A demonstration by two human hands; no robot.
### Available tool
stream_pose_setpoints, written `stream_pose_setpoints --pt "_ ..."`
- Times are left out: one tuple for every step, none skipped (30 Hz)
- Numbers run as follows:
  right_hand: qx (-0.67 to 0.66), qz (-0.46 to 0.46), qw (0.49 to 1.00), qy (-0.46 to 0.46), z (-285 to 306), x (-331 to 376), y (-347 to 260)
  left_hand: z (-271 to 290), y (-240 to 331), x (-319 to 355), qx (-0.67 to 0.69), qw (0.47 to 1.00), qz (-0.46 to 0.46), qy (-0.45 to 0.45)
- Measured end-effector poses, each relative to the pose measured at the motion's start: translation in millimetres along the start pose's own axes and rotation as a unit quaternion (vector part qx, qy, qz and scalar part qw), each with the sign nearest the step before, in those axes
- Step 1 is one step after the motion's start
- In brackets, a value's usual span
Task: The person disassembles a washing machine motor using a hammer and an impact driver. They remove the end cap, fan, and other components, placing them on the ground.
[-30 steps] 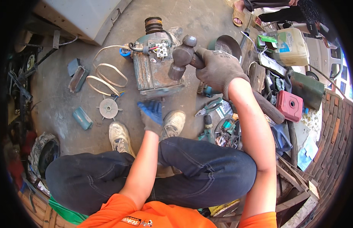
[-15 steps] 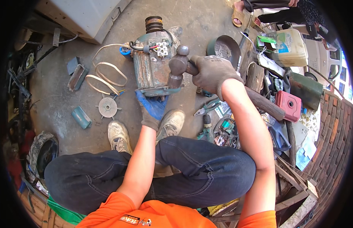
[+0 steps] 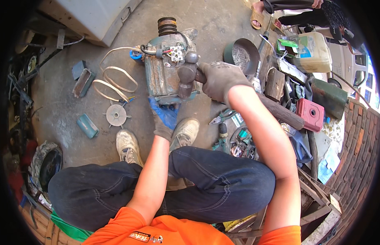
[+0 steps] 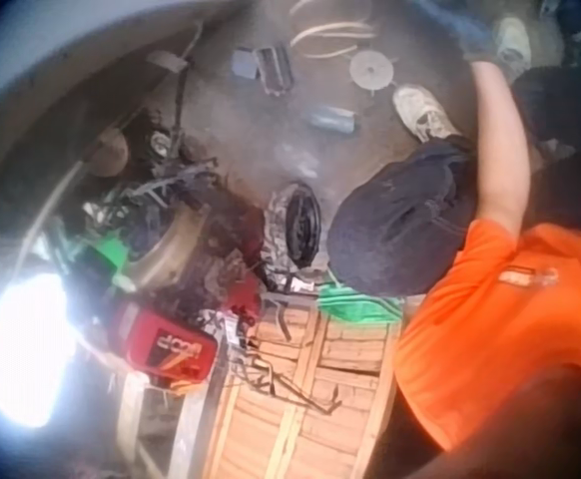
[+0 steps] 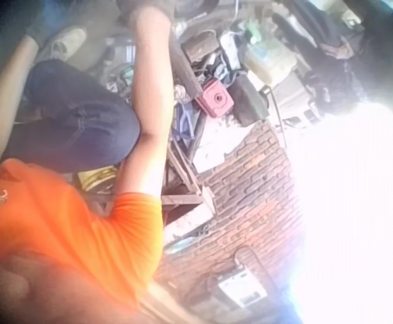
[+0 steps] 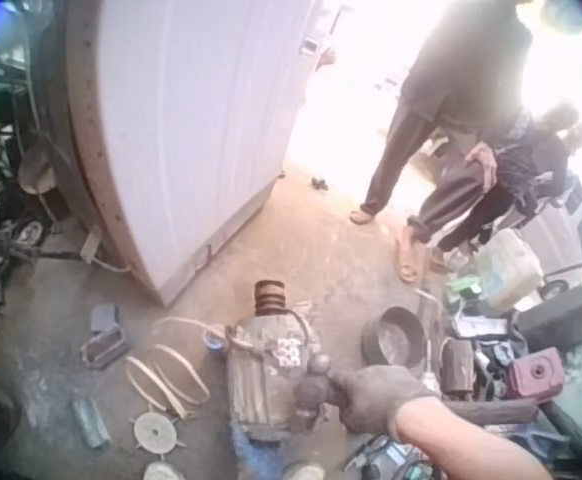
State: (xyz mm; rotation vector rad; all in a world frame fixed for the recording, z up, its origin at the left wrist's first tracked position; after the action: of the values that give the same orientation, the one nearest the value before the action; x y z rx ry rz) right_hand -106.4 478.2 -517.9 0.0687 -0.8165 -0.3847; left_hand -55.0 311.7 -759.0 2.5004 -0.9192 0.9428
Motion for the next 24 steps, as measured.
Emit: stream_pose_setpoints --pt "-0.004 0.003 1.000 -0.009 -3 -6 2 0 1 0 0.003 1.000 0.002 -0.004" --pt "-0.007 0.005 1.000 -0.017 -3 -10 4 -1 2 -1 0.008 1.000 0.004 -0.009" --pt "-0.017 0.000 1.000 0.018 2 -9 7 -2 3 -1 0.012 1.000 0.005 -0.015" --pt "-0.027 -0.005 0.998 0.052 9 -5 9 -3 4 -1 0.016 1.000 0.003 -0.013" --pt "-0.039 -0.014 0.996 0.084 15 0 15 -6 2 2 0.018 1.000 0.004 -0.011" --pt "-0.057 -0.039 0.994 0.088 20 -1 26 -8 1 4 0.021 1.000 0.006 -0.009" --pt "-0.090 -0.052 0.988 0.118 28 1 33 -8 1 3 0.024 1.000 0.003 -0.003" --pt "-0.123 -0.065 0.979 0.148 35 5 38 -7 1 2 0.027 1.000 0.000 0.003" --pt "-0.125 -0.061 0.978 0.155 36 6 37 -6 0 2 0.030 0.999 -0.003 0.009" --pt "-0.087 -0.047 0.989 0.112 30 6 29 -5 0 2 0.026 1.000 -0.002 0.006" --pt "-0.048 -0.031 0.996 0.069 21 6 15 -4 1 2 0.022 1.000 -0.003 0.004" --pt "-0.011 -0.014 1.000 0.025 11 3 3 -3 2 1 0.017 1.000 -0.005 0.002" --pt "0.013 -0.004 1.000 -0.015 0 1 -5 -2 2 1 0.018 1.000 -0.004 0.006" --pt "0.011 0.002 1.000 -0.016 -3 0 -2 -6 1 3 0.020 1.000 -0.002 0.006" --pt "0.010 0.007 1.000 -0.018 -4 -1 3 -9 0 4 0.023 1.000 0.001 0.007" --pt "0.009 0.013 1.000 -0.021 -5 -1 7 -9 -3 3 0.040 0.999 0.025 0.009" --pt "0.001 0.027 1.000 0.005 -3 5 8 -4 -1 1 0.055 0.997 0.048 0.012" --pt "-0.009 0.017 1.000 0.008 -2 4 13 1 0 -1 0.070 0.995 0.070 0.016" --pt "-0.019 0.007 1.000 0.011 -2 2 18 6 5 -3 0.079 0.994 0.070 0.010" --pt "-0.028 -0.006 0.999 0.014 -2 3 22 9 7 -4 0.089 0.993 0.072 0.004" --pt "-0.058 -0.030 0.998 0.022 1 7 24 11 7 -4 0.098 0.992 0.073 -0.003" --pt "-0.057 -0.032 0.998 0.025 -1 9 24 15 7 -2 0.073 0.996 0.042 0.002" --pt "-0.052 -0.044 0.997 0.029 0 12 32 4 -2 3 0.050 0.999 0.019 0.002" --pt "-0.051 -0.048 0.997 0.030 -2 13 34 -2 -3 8 0.024 1.000 -0.011 0.009"
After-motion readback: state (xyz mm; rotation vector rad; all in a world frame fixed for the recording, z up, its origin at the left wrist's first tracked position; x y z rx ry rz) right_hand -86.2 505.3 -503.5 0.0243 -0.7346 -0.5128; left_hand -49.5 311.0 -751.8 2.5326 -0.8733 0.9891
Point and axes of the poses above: each hand's wrist, its own x-axis away from the middle knuckle, its own z-axis out of the back of the hand, y = z × x, the point moved 6 cm from there along -x, towards the middle knuckle, and after that the axes turned 11 degrees about x, right-handed, at the moved point
